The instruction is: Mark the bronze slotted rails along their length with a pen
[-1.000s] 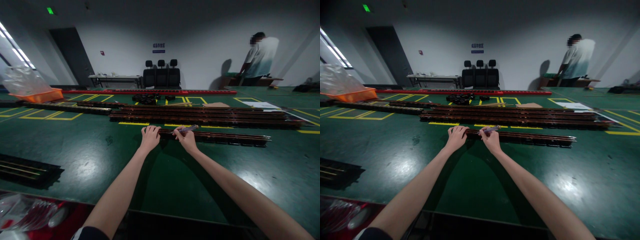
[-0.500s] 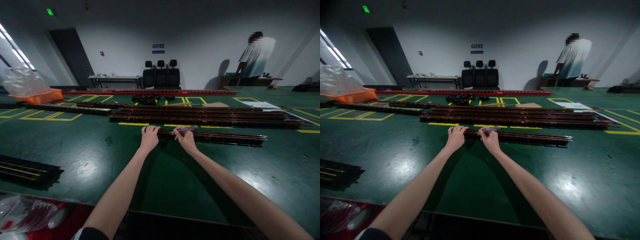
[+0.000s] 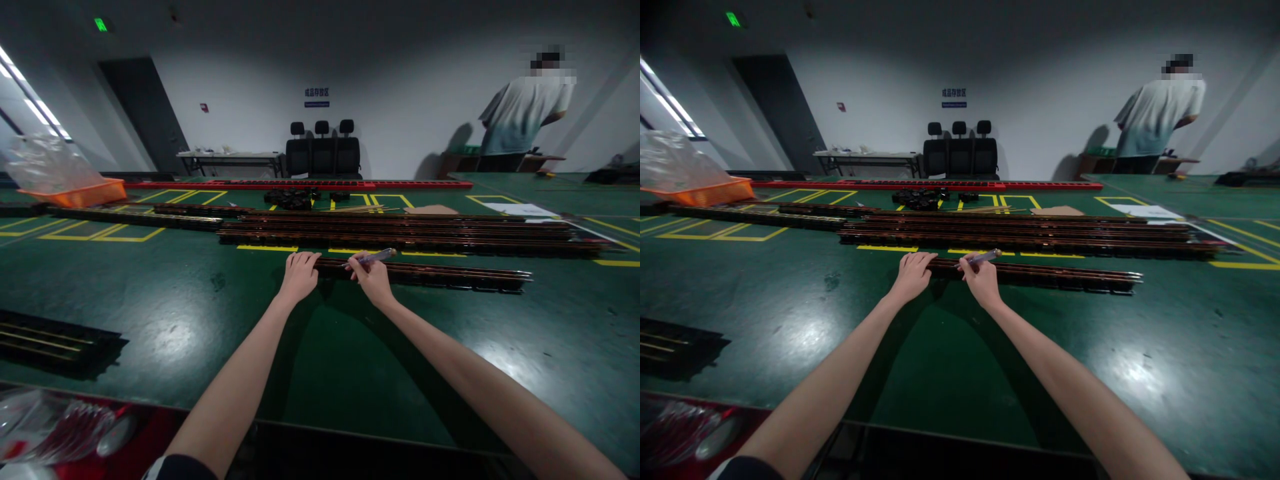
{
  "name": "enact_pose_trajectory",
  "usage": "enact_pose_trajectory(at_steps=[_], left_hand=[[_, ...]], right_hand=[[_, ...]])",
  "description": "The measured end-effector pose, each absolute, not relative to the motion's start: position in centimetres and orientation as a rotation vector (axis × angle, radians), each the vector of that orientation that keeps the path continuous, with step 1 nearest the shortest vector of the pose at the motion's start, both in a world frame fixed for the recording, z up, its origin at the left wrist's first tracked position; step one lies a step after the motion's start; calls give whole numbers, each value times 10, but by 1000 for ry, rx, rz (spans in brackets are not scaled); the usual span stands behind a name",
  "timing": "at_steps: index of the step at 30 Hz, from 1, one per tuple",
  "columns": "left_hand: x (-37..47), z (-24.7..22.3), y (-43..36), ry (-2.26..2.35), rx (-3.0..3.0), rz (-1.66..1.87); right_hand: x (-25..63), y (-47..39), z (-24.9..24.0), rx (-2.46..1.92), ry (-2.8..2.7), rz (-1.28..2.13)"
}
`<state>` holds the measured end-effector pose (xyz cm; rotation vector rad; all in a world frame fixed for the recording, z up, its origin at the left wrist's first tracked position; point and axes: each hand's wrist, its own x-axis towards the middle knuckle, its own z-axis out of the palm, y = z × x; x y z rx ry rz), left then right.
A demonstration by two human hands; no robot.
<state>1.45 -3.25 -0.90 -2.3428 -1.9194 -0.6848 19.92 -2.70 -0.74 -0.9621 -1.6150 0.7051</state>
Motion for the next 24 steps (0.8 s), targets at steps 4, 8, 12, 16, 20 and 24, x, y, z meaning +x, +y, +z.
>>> enact_pose_trajectory(at_steps=[4, 8, 12, 16, 20, 24], left_hand=[[15, -8, -32, -1885, -2338, -669], [16, -9, -32, -1874, -2325, -665], [17, -9, -32, -1874, -2282, -659], [19, -10, -33, -1925, -2222, -627], [20, -10, -34, -1938, -2181, -620], [21, -11, -34, -1947, -2188, -614]], right_hand=[[199, -27, -7, -974, -1602, 711], [199, -27, -8, -967, -1597, 716], [199, -27, -8, -969, -1592, 719], [198, -27, -7, -968, -1604, 725], [198, -28, -6, -961, -1624, 753], [198, -28, -6, -966, -1631, 756]])
